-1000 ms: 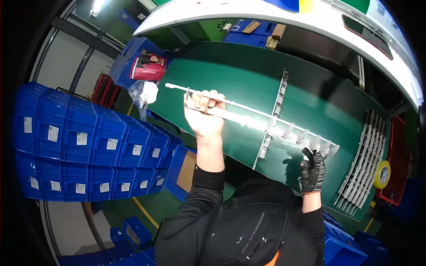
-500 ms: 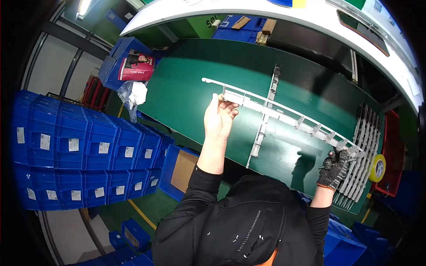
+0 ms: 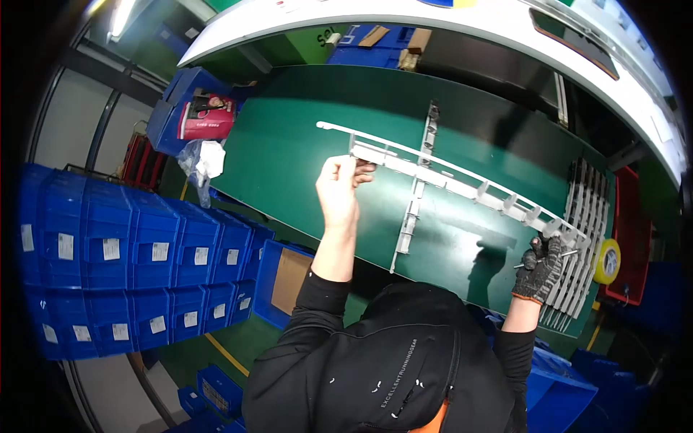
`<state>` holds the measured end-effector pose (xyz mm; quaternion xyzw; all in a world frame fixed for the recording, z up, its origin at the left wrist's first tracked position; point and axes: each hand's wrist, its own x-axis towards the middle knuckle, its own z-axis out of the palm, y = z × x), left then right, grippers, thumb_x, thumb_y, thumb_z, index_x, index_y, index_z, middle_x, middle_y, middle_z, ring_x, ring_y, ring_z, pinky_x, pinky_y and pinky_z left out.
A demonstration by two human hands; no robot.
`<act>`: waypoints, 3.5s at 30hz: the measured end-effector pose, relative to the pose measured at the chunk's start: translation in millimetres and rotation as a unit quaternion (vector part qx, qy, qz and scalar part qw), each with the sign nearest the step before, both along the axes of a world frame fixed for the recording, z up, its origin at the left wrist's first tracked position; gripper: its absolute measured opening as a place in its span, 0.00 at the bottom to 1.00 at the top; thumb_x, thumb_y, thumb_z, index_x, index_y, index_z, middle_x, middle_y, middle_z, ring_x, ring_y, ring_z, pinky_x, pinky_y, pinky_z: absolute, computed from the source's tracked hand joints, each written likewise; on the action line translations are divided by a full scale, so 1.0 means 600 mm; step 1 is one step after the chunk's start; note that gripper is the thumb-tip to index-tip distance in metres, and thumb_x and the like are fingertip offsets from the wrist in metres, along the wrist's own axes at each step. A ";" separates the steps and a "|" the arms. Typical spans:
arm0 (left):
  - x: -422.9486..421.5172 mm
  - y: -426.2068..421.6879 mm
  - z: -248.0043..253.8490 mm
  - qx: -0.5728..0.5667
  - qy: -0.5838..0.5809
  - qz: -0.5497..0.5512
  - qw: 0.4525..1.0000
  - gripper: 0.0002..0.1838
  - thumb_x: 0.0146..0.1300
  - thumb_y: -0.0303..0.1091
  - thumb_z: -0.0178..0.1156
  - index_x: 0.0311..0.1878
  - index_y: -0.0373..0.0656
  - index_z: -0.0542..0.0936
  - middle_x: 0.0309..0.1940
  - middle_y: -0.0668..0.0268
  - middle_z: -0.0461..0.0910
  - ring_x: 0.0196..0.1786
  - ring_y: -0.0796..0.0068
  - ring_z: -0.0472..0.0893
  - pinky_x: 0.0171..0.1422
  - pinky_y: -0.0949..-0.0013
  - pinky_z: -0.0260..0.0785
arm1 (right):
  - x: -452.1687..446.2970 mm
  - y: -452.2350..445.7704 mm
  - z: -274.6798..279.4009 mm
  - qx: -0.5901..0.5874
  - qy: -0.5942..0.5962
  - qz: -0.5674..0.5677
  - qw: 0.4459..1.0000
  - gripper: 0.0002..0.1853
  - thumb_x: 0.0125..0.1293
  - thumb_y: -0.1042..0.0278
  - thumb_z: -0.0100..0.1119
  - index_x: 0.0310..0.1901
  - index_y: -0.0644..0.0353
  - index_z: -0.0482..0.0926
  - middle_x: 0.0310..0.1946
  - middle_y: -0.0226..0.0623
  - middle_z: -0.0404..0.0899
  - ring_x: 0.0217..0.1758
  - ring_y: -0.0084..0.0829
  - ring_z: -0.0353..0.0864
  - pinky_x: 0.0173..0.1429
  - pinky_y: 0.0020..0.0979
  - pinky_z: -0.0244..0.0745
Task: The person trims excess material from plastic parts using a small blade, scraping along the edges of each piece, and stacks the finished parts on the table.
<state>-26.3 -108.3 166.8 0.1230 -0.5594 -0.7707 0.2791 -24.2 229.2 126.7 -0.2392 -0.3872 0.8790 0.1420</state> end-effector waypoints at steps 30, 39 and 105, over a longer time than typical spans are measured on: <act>0.018 0.173 0.005 0.135 -0.262 -0.498 0.815 0.25 0.61 0.52 0.49 0.42 0.35 0.73 0.27 0.66 0.73 0.15 0.80 0.72 0.13 0.79 0.63 | 0.075 -0.096 0.088 0.640 0.136 0.255 0.712 0.07 0.54 0.65 0.58 0.28 0.61 0.77 0.24 0.42 0.76 0.27 0.42 0.76 0.32 0.37 0.71; 0.019 0.176 0.003 0.153 -0.248 -0.483 0.826 0.20 0.62 0.45 0.49 0.46 0.36 0.71 0.30 0.67 0.71 0.23 0.79 0.74 0.12 0.77 0.68 | 0.073 -0.103 0.078 0.647 0.143 0.241 0.709 0.07 0.53 0.67 0.58 0.28 0.62 0.77 0.24 0.42 0.76 0.27 0.42 0.76 0.32 0.37 0.71; 0.027 0.172 0.003 0.124 -0.241 -0.505 0.820 0.24 0.61 0.48 0.51 0.45 0.33 0.71 0.32 0.64 0.70 0.27 0.78 0.74 0.11 0.79 0.66 | 0.096 -0.099 0.070 0.643 0.086 0.222 0.728 0.07 0.56 0.66 0.58 0.29 0.61 0.78 0.24 0.42 0.76 0.27 0.40 0.76 0.32 0.34 0.70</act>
